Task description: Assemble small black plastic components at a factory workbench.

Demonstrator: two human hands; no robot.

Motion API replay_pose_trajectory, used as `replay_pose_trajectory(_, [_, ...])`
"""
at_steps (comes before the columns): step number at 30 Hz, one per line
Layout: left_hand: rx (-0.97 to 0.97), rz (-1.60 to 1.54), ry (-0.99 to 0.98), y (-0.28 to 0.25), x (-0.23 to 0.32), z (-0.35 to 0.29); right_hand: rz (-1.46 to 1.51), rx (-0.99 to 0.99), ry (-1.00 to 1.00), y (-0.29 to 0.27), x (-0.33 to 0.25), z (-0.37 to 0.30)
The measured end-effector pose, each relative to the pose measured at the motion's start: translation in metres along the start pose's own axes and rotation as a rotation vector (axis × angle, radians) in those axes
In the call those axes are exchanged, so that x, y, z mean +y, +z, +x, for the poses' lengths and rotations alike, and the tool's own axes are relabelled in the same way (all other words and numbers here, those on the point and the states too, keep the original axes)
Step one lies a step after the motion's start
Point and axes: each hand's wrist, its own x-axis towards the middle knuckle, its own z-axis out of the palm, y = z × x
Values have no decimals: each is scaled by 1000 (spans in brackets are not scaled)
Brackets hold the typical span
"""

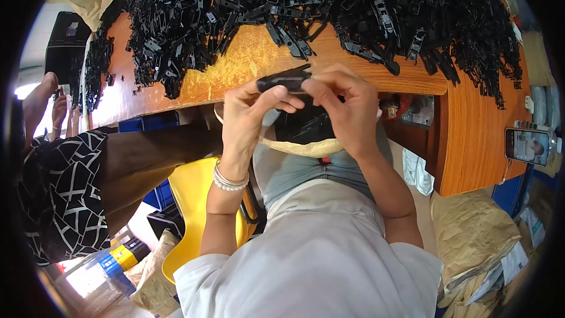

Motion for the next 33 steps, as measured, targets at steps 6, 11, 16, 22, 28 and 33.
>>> replay_pose_trajectory(6, [-107,-19,-3,0,-2,3,173,69,-8,8,-4,-2])
replay_pose_trajectory(11, [-203,-36,231,-3,-1,6,77,-24,-93,9,-2,-2])
replay_pose_trajectory(16, [-323,56,266,-14,6,30,185,51,-46,7,5,0])
replay_pose_trajectory(22, [160,559,565,-60,29,161,252,156,-18,-21,10,-8])
replay_pose_trajectory(28, [36,1091,574,-62,36,247,242,173,66,-42,29,-34])
replay_pose_trajectory(33, [264,1521,397,-27,33,254,236,205,116,-48,35,-39])
